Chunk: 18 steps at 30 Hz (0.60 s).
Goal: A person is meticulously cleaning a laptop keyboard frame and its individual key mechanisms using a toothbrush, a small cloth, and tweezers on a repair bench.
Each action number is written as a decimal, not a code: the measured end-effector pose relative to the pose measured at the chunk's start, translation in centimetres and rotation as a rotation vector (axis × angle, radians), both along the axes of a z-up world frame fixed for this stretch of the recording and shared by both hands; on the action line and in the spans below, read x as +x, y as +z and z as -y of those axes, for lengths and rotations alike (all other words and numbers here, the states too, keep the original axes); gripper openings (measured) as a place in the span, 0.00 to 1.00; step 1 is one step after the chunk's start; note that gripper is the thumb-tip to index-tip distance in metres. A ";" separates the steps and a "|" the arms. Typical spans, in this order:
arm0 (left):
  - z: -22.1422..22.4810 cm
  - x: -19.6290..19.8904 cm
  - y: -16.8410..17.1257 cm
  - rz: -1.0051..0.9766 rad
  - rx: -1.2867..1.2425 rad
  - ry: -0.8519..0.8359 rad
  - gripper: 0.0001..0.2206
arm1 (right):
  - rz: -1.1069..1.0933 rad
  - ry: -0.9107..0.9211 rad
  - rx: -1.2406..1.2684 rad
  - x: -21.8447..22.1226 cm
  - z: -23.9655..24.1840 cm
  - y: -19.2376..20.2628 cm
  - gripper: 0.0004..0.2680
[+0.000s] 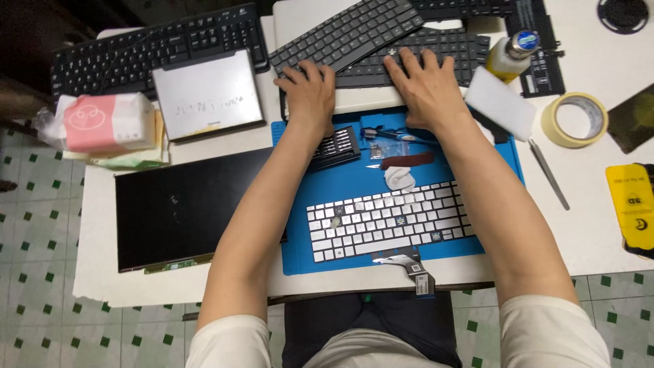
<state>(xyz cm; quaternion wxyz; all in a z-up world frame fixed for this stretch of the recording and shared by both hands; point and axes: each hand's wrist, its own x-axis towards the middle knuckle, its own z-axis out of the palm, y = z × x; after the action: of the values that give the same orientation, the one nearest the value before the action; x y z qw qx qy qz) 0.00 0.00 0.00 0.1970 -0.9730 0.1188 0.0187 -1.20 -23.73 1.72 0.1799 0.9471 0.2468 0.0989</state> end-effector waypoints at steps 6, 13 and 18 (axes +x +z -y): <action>0.7 0.2 -3.3 0.245 0.040 -0.008 0.41 | -0.023 0.018 -0.020 0.5 0.7 -0.6 0.45; 0.3 -0.1 -1.9 0.211 -0.007 -0.063 0.47 | 0.116 0.034 -0.032 -0.3 0.7 -0.4 0.45; 0.4 0.0 -1.7 0.194 -0.011 -0.061 0.43 | 0.246 0.070 0.050 -0.9 1.0 -0.7 0.35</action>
<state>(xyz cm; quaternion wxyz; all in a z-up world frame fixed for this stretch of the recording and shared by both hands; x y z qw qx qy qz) 0.01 -0.41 -1.73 0.2028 -0.9672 0.1291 -0.0822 -2.11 -24.70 0.98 0.1816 0.9227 0.2534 0.2268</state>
